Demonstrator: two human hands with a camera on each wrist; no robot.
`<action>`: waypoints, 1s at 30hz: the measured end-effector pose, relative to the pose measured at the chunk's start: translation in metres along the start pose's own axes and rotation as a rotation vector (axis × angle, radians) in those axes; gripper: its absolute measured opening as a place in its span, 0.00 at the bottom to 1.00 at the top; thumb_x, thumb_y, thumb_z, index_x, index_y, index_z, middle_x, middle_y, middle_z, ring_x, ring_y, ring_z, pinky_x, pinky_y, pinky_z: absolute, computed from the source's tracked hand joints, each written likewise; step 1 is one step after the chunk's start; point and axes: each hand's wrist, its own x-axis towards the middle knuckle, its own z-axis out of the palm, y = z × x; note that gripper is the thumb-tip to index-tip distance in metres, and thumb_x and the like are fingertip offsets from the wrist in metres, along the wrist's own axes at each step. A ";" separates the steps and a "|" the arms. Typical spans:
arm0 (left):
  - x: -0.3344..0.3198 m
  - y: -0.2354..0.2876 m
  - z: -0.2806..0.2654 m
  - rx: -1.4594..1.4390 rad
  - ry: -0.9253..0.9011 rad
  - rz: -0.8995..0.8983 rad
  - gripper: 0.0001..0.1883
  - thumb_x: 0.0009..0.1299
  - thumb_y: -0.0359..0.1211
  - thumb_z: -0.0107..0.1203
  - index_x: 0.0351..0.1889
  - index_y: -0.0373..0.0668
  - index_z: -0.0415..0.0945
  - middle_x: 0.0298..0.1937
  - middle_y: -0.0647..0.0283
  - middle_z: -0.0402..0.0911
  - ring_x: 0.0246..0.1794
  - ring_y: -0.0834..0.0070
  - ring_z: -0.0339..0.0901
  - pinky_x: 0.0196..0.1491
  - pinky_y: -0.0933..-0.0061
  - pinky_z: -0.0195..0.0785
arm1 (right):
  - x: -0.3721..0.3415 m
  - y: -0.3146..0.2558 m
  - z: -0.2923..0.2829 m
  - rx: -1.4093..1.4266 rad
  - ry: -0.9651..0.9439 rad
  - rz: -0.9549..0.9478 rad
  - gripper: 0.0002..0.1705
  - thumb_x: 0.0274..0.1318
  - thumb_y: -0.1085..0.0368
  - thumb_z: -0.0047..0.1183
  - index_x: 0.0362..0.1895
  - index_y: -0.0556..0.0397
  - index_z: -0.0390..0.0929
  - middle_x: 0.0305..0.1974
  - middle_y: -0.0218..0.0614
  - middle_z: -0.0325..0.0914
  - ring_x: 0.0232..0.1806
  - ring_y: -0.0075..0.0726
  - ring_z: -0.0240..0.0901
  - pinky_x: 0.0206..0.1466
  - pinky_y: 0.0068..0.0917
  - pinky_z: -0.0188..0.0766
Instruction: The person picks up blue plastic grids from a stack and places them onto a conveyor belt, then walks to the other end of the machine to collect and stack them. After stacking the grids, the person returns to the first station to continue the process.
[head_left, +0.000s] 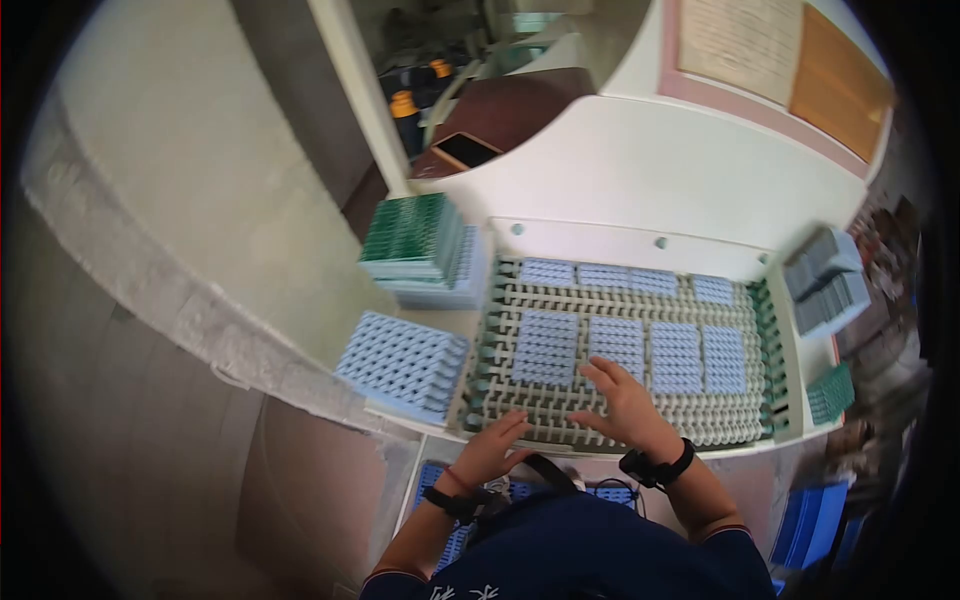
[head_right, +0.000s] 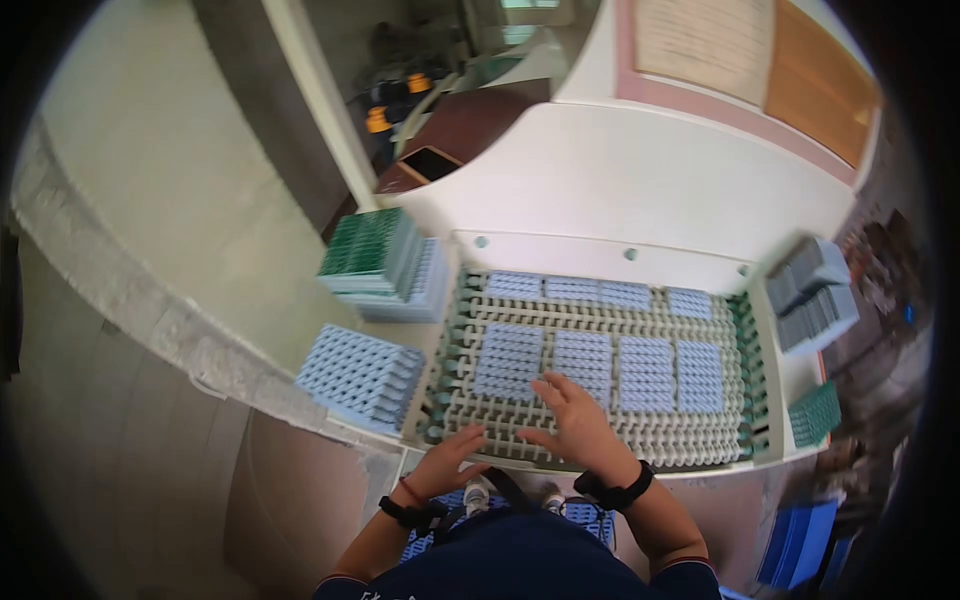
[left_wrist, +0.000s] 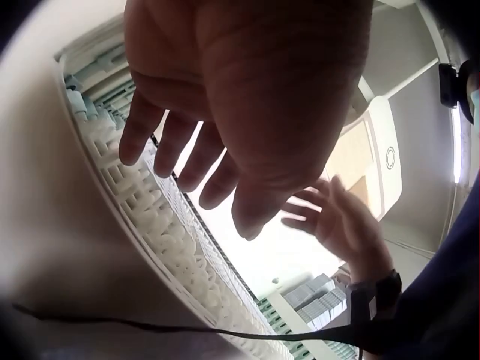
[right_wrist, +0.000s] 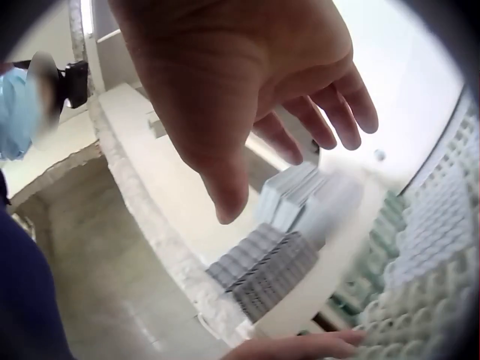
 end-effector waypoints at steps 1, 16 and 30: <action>-0.006 0.000 -0.002 0.012 0.020 -0.024 0.21 0.62 0.37 0.57 0.51 0.39 0.70 0.57 0.53 0.69 0.59 0.58 0.66 0.57 0.65 0.63 | 0.014 -0.018 0.003 0.013 -0.015 -0.027 0.38 0.43 0.45 0.61 0.53 0.57 0.68 0.53 0.55 0.67 0.53 0.58 0.66 0.56 0.44 0.64; -0.051 -0.001 -0.003 -0.024 0.146 -0.101 0.16 0.62 0.36 0.57 0.46 0.43 0.74 0.49 0.56 0.76 0.47 0.59 0.75 0.47 0.65 0.70 | 0.158 -0.142 0.100 -0.130 -0.292 -0.370 0.56 0.25 0.42 0.67 0.63 0.46 0.57 0.65 0.53 0.48 0.65 0.62 0.47 0.62 0.65 0.46; -0.034 0.017 -0.035 -0.952 0.123 -0.254 0.23 0.70 0.31 0.48 0.62 0.37 0.59 0.59 0.56 0.68 0.59 0.68 0.66 0.58 0.67 0.62 | 0.085 -0.085 0.038 0.087 -0.059 -0.305 0.44 0.24 0.50 0.66 0.53 0.47 0.67 0.64 0.49 0.51 0.61 0.58 0.51 0.62 0.49 0.48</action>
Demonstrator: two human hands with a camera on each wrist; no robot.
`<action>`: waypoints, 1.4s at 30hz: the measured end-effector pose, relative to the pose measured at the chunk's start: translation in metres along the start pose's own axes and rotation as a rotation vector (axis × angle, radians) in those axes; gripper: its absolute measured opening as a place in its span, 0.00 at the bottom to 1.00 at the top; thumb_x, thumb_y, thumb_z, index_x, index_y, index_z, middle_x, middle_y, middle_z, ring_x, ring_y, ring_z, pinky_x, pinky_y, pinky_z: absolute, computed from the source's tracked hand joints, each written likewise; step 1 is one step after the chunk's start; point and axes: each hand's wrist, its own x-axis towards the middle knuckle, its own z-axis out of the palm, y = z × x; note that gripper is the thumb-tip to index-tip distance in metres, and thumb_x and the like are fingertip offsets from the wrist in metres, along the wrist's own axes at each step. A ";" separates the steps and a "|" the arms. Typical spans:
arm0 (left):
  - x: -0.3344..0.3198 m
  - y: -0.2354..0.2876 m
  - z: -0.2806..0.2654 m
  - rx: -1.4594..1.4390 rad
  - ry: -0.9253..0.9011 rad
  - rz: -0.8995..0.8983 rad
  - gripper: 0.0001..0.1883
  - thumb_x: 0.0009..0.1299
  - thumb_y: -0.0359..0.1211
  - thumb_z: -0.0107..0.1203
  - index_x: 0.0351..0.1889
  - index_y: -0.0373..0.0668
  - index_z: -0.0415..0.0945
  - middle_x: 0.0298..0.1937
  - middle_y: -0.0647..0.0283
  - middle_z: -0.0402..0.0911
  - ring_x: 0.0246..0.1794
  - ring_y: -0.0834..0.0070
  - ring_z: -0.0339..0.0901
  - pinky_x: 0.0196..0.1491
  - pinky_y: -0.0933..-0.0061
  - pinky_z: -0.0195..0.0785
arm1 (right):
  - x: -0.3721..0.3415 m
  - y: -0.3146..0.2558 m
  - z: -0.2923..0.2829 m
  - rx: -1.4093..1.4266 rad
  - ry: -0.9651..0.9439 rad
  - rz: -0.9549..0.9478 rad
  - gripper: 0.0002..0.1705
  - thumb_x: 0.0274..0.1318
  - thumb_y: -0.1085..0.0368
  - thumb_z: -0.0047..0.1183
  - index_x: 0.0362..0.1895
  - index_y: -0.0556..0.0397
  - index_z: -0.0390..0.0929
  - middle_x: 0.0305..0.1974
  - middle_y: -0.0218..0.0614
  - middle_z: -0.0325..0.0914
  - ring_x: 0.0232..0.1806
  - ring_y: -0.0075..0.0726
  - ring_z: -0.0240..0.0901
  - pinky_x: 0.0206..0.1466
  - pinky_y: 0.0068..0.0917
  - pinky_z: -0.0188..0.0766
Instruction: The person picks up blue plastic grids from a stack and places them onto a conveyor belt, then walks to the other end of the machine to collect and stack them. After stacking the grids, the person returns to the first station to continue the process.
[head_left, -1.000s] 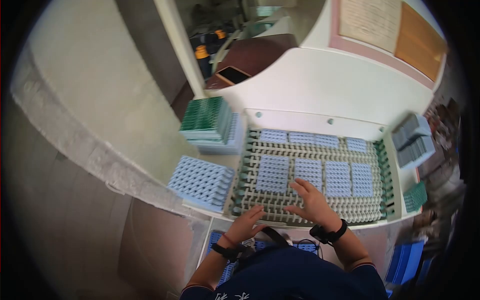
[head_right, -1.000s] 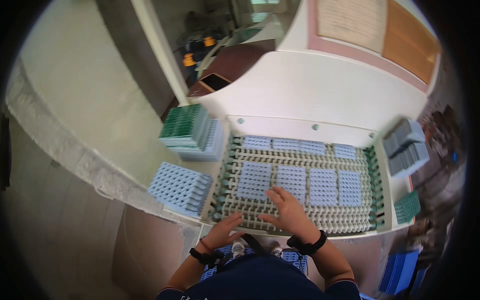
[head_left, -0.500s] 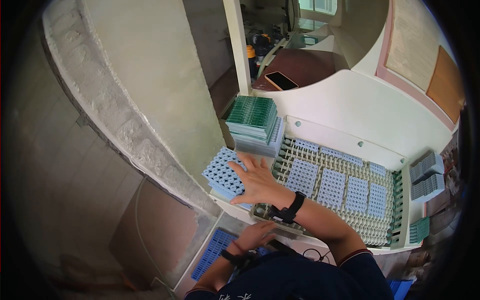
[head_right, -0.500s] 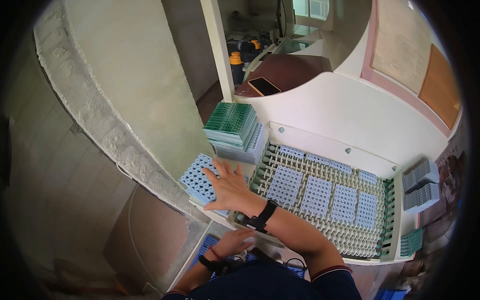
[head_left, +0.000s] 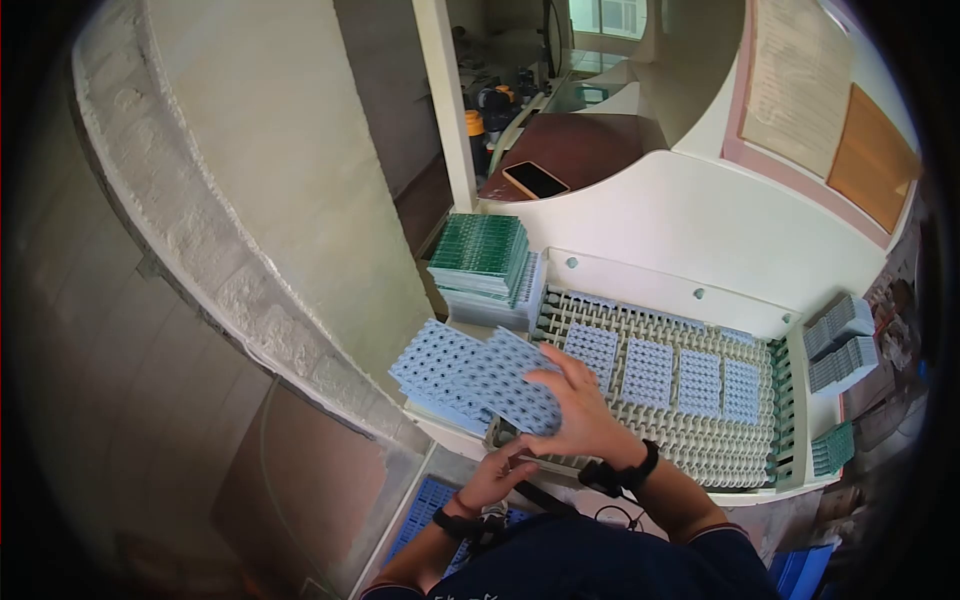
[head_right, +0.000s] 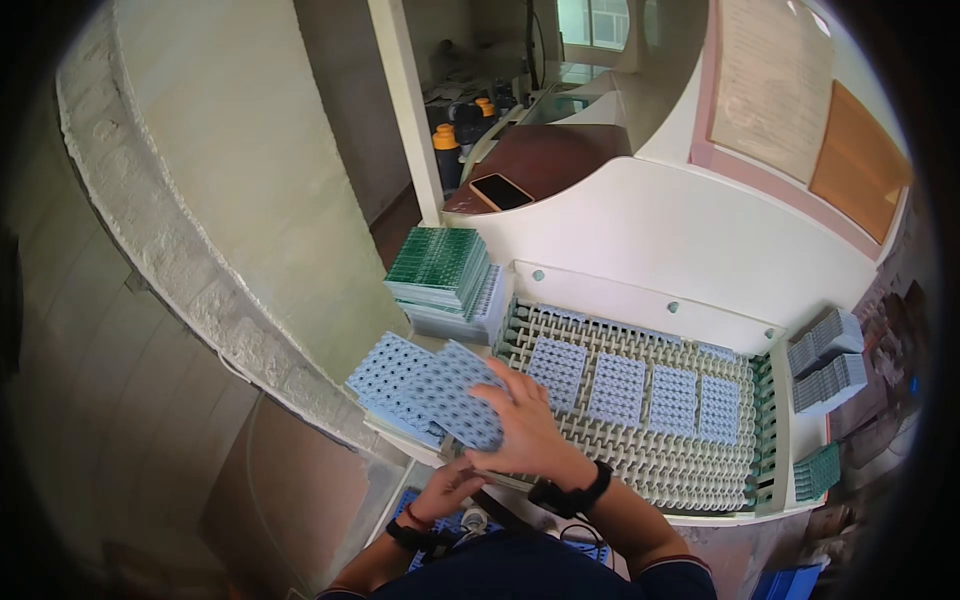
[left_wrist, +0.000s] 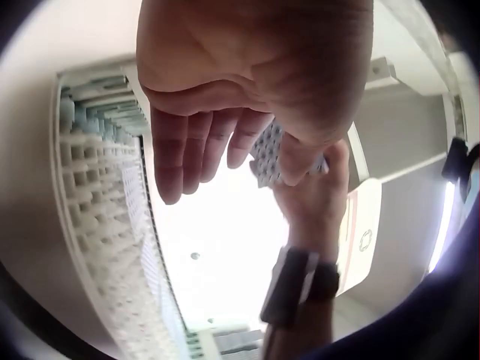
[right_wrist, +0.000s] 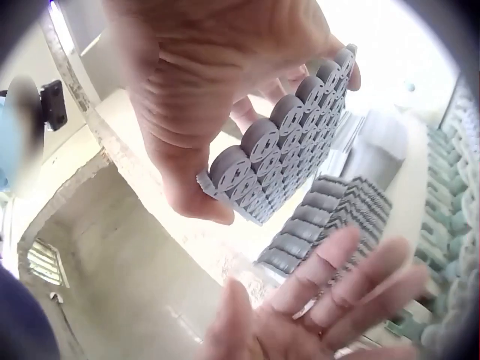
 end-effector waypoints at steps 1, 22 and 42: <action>0.005 0.001 0.005 0.000 -0.012 0.000 0.23 0.70 0.31 0.48 0.62 0.37 0.59 0.59 0.56 0.68 0.59 0.68 0.66 0.58 0.67 0.62 | -0.015 0.005 -0.003 0.016 0.071 0.014 0.44 0.25 0.51 0.66 0.53 0.47 0.66 0.63 0.48 0.52 0.60 0.57 0.53 0.61 0.50 0.48; 0.049 -0.028 0.027 -0.624 0.125 -0.352 0.16 0.68 0.26 0.46 0.54 0.32 0.65 0.50 0.56 0.74 0.48 0.69 0.75 0.52 0.68 0.70 | -0.174 0.073 0.026 0.774 0.196 0.995 0.15 0.49 0.65 0.62 0.39 0.58 0.74 0.34 0.35 0.76 0.30 0.23 0.72 0.32 0.17 0.70; 0.012 -0.039 0.010 -0.459 0.285 -0.355 0.17 0.68 0.25 0.47 0.54 0.34 0.66 0.50 0.56 0.75 0.48 0.68 0.75 0.50 0.68 0.70 | -0.201 0.101 0.005 0.909 0.340 0.968 0.10 0.55 0.65 0.55 0.33 0.62 0.77 0.20 0.31 0.74 0.20 0.20 0.71 0.23 0.16 0.69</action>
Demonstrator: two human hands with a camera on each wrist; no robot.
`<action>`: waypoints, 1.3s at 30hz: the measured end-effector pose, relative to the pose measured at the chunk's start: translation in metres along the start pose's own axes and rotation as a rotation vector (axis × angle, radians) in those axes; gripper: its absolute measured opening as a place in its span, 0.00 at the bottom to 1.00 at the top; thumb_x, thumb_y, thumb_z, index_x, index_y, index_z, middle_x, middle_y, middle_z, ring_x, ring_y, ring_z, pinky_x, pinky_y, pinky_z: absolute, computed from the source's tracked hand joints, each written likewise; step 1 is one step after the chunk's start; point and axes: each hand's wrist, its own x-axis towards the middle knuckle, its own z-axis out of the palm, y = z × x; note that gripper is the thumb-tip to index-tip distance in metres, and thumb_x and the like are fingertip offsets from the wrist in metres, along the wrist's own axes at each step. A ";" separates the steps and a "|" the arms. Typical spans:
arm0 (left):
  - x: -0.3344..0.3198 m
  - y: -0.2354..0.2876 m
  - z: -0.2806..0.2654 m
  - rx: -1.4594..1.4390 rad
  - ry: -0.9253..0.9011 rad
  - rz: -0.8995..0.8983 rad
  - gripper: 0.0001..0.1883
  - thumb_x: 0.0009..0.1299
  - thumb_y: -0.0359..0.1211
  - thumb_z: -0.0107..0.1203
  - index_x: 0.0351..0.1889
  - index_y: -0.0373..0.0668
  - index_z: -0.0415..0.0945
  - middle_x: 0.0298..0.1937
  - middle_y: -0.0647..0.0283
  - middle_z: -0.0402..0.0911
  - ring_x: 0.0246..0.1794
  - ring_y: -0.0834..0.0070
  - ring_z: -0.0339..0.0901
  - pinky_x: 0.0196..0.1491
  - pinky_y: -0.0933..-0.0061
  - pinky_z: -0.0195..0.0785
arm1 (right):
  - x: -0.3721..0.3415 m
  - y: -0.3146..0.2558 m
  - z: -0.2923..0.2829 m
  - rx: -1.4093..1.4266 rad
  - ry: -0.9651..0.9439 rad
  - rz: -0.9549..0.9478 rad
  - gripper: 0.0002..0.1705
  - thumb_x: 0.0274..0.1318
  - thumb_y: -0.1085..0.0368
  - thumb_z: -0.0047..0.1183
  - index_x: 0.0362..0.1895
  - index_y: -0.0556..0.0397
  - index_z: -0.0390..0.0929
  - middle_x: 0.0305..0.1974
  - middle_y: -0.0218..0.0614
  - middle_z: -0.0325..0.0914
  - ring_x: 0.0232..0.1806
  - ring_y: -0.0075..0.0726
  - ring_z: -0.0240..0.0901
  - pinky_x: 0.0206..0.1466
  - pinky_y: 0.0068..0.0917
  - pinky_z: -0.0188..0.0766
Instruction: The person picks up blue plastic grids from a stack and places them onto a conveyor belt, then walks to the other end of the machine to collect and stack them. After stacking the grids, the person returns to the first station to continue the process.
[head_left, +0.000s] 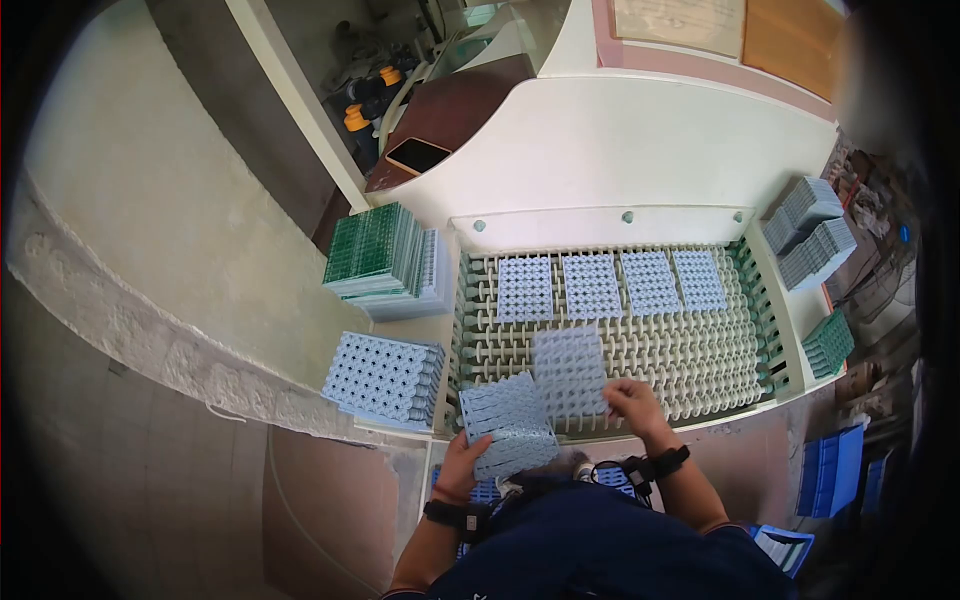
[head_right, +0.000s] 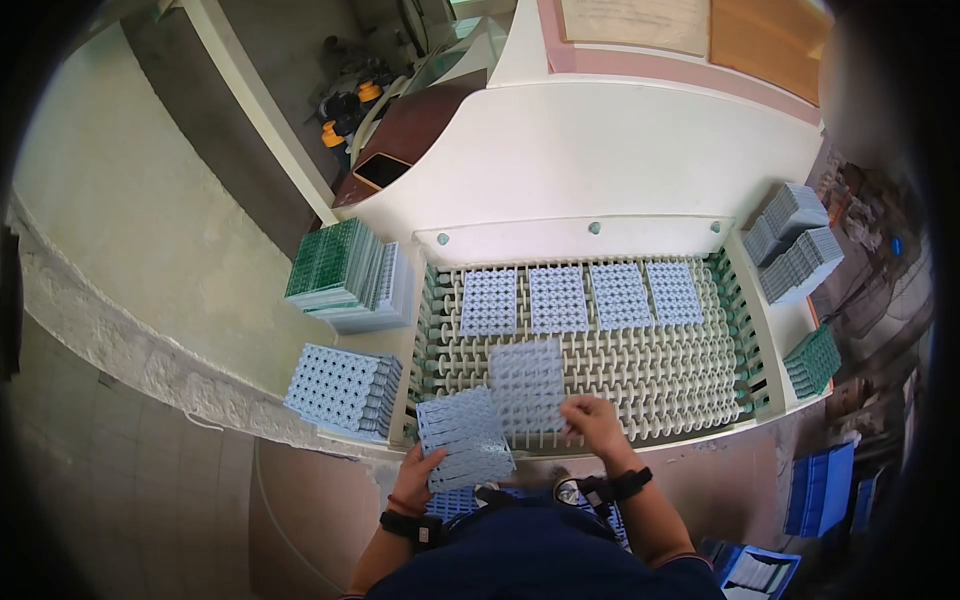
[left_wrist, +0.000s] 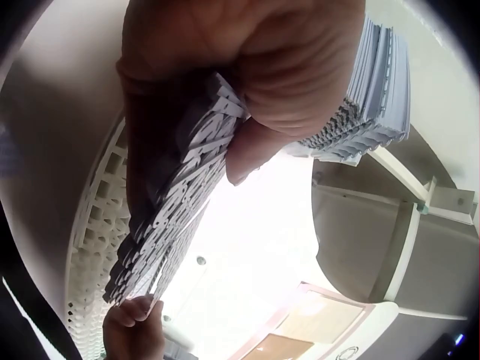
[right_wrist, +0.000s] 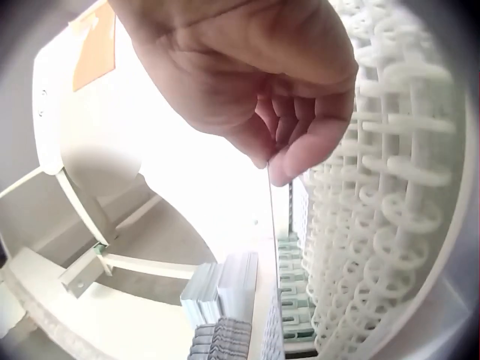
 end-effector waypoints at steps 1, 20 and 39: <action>-0.003 0.003 0.000 -0.068 -0.020 -0.017 0.17 0.67 0.25 0.48 0.55 0.34 0.66 0.50 0.56 0.75 0.48 0.67 0.75 0.51 0.67 0.69 | 0.005 0.006 -0.014 0.064 0.088 0.013 0.11 0.55 0.65 0.54 0.33 0.62 0.77 0.20 0.31 0.74 0.19 0.20 0.71 0.22 0.16 0.69; -0.001 0.004 0.002 0.035 -0.095 -0.009 0.19 0.63 0.25 0.52 0.53 0.35 0.68 0.48 0.58 0.77 0.47 0.71 0.75 0.50 0.70 0.68 | 0.008 -0.002 0.049 -0.220 -0.143 0.131 0.12 0.55 0.62 0.56 0.32 0.61 0.78 0.23 0.32 0.77 0.23 0.21 0.74 0.26 0.18 0.73; 0.006 -0.006 -0.009 -0.382 -0.215 -0.080 0.22 0.64 0.25 0.44 0.58 0.29 0.62 0.54 0.51 0.72 0.53 0.61 0.73 0.57 0.62 0.64 | 0.004 -0.011 -0.113 -0.236 0.461 -0.005 0.13 0.53 0.64 0.55 0.35 0.64 0.80 0.19 0.31 0.74 0.17 0.20 0.68 0.18 0.18 0.68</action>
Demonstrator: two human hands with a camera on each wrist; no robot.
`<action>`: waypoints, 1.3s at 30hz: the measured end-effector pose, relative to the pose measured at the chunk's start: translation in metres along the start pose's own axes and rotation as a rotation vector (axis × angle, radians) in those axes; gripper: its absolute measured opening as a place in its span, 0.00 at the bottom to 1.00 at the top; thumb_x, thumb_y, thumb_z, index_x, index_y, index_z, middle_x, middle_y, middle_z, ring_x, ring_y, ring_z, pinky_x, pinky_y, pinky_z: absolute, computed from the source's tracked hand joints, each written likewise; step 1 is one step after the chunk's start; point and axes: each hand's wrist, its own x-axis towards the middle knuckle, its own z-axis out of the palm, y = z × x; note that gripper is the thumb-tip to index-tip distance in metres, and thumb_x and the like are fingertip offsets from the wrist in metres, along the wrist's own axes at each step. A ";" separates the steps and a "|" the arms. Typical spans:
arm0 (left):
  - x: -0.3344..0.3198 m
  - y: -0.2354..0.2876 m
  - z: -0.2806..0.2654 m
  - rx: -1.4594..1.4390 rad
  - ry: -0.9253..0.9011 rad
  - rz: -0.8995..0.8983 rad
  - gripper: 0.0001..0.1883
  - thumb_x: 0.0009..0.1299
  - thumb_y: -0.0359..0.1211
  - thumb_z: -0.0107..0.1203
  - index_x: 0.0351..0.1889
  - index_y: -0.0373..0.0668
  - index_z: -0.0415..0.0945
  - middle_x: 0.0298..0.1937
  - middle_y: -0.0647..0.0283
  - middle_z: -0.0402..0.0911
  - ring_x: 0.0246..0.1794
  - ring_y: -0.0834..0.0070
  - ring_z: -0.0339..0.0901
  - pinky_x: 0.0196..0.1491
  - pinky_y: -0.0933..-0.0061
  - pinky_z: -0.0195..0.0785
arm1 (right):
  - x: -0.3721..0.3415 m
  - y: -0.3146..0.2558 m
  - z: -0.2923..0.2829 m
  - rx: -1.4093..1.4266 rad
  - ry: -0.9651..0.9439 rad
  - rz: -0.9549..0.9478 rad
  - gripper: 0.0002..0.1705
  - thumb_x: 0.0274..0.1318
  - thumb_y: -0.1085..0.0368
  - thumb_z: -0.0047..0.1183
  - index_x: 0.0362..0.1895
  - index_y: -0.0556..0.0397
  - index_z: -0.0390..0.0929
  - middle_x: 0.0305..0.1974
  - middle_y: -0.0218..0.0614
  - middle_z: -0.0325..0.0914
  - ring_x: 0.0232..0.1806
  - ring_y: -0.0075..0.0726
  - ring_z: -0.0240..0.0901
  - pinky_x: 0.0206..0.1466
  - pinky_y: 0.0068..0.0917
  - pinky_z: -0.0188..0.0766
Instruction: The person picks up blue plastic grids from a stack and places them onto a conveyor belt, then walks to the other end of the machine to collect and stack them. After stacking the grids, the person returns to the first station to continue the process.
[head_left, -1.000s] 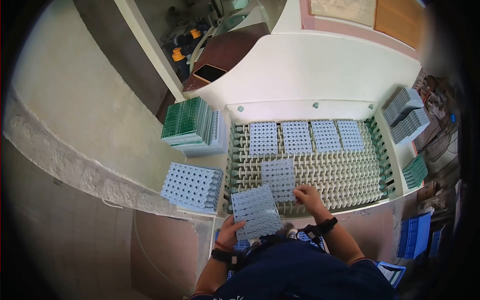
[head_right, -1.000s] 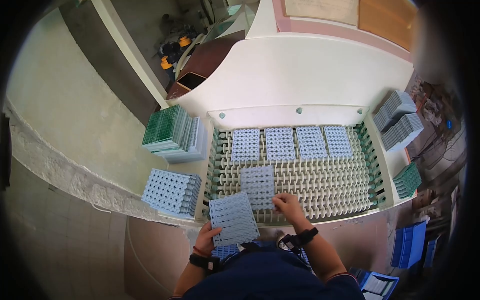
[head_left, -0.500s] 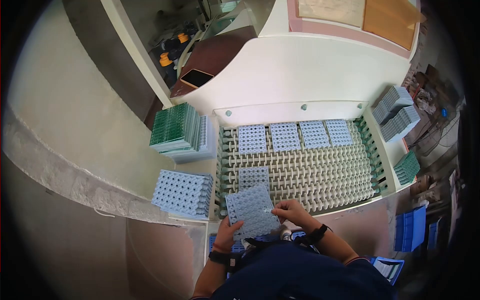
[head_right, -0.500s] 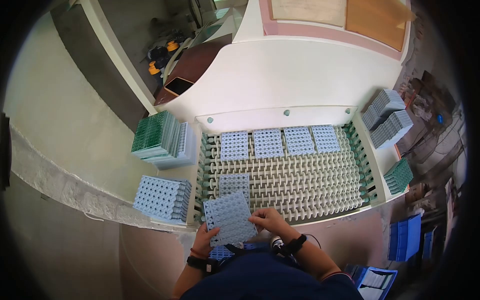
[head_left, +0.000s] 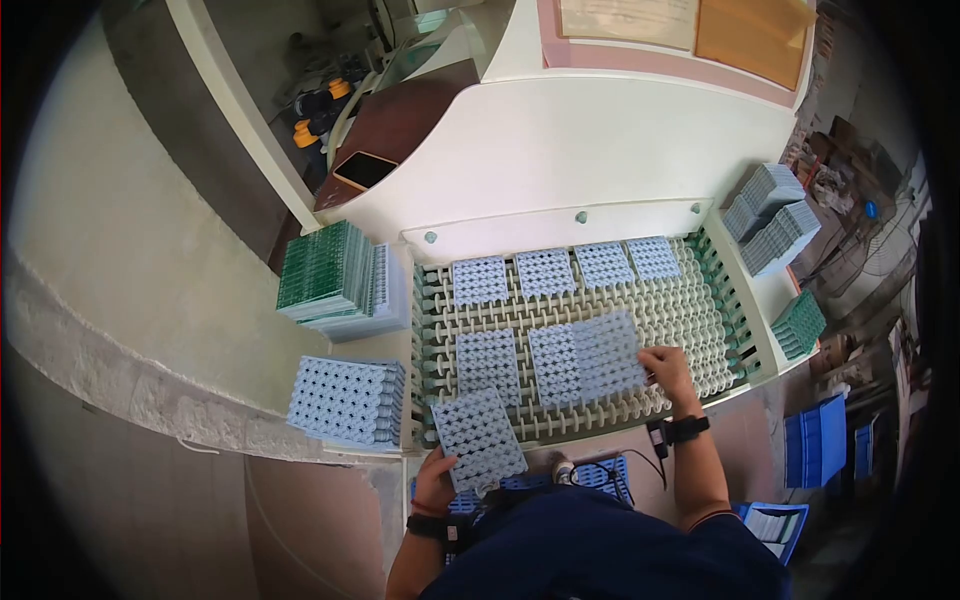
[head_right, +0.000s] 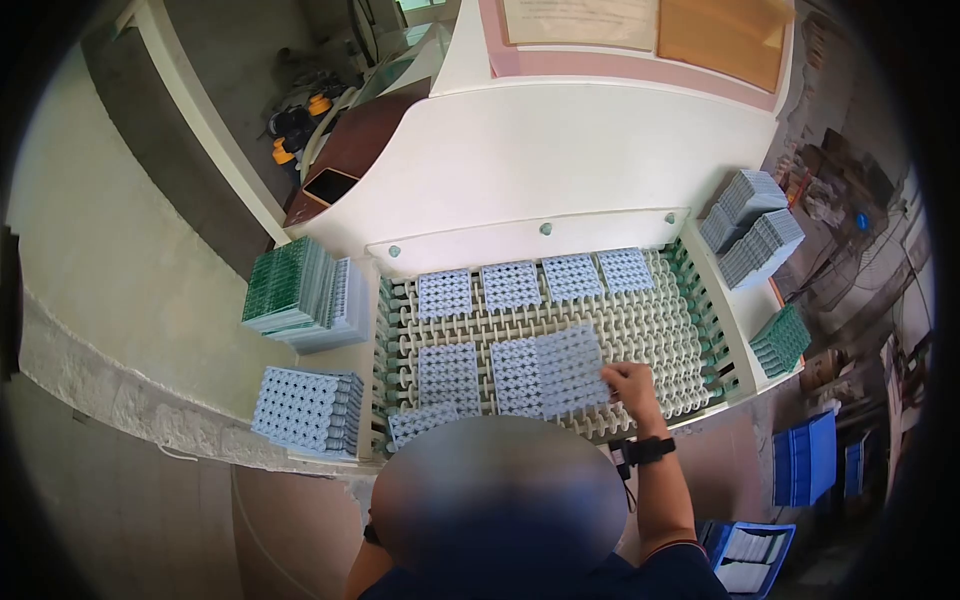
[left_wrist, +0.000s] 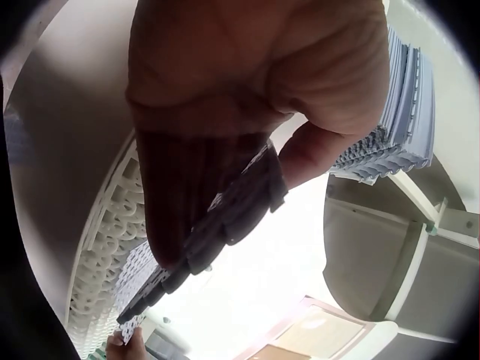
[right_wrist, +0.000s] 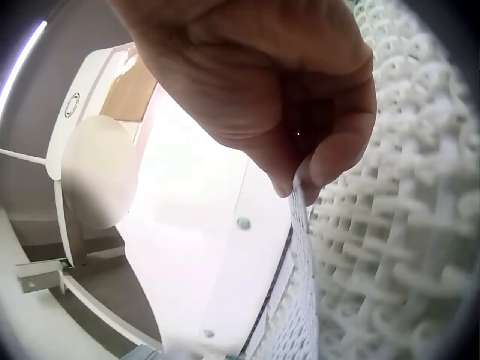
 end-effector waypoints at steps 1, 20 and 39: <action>0.000 0.000 0.001 -0.001 -0.003 -0.001 0.22 0.64 0.25 0.44 0.58 0.29 0.62 0.54 0.51 0.72 0.53 0.61 0.73 0.57 0.62 0.64 | 0.003 0.001 -0.012 -0.011 0.034 0.002 0.12 0.53 0.64 0.55 0.34 0.63 0.80 0.19 0.29 0.73 0.17 0.19 0.68 0.18 0.17 0.67; 0.017 -0.020 0.021 0.330 0.025 -0.004 0.19 0.63 0.25 0.49 0.53 0.32 0.67 0.49 0.55 0.76 0.46 0.66 0.76 0.50 0.66 0.69 | -0.076 -0.017 0.114 -0.030 -0.744 0.033 0.14 0.53 0.59 0.58 0.30 0.59 0.79 0.20 0.30 0.75 0.22 0.18 0.70 0.26 0.17 0.66; 0.017 -0.017 0.021 0.276 0.080 0.024 0.17 0.61 0.21 0.50 0.50 0.32 0.69 0.45 0.57 0.78 0.43 0.69 0.77 0.46 0.70 0.72 | 0.048 0.014 -0.117 -0.096 0.293 -0.118 0.13 0.53 0.64 0.55 0.33 0.64 0.80 0.18 0.30 0.72 0.15 0.21 0.67 0.18 0.20 0.65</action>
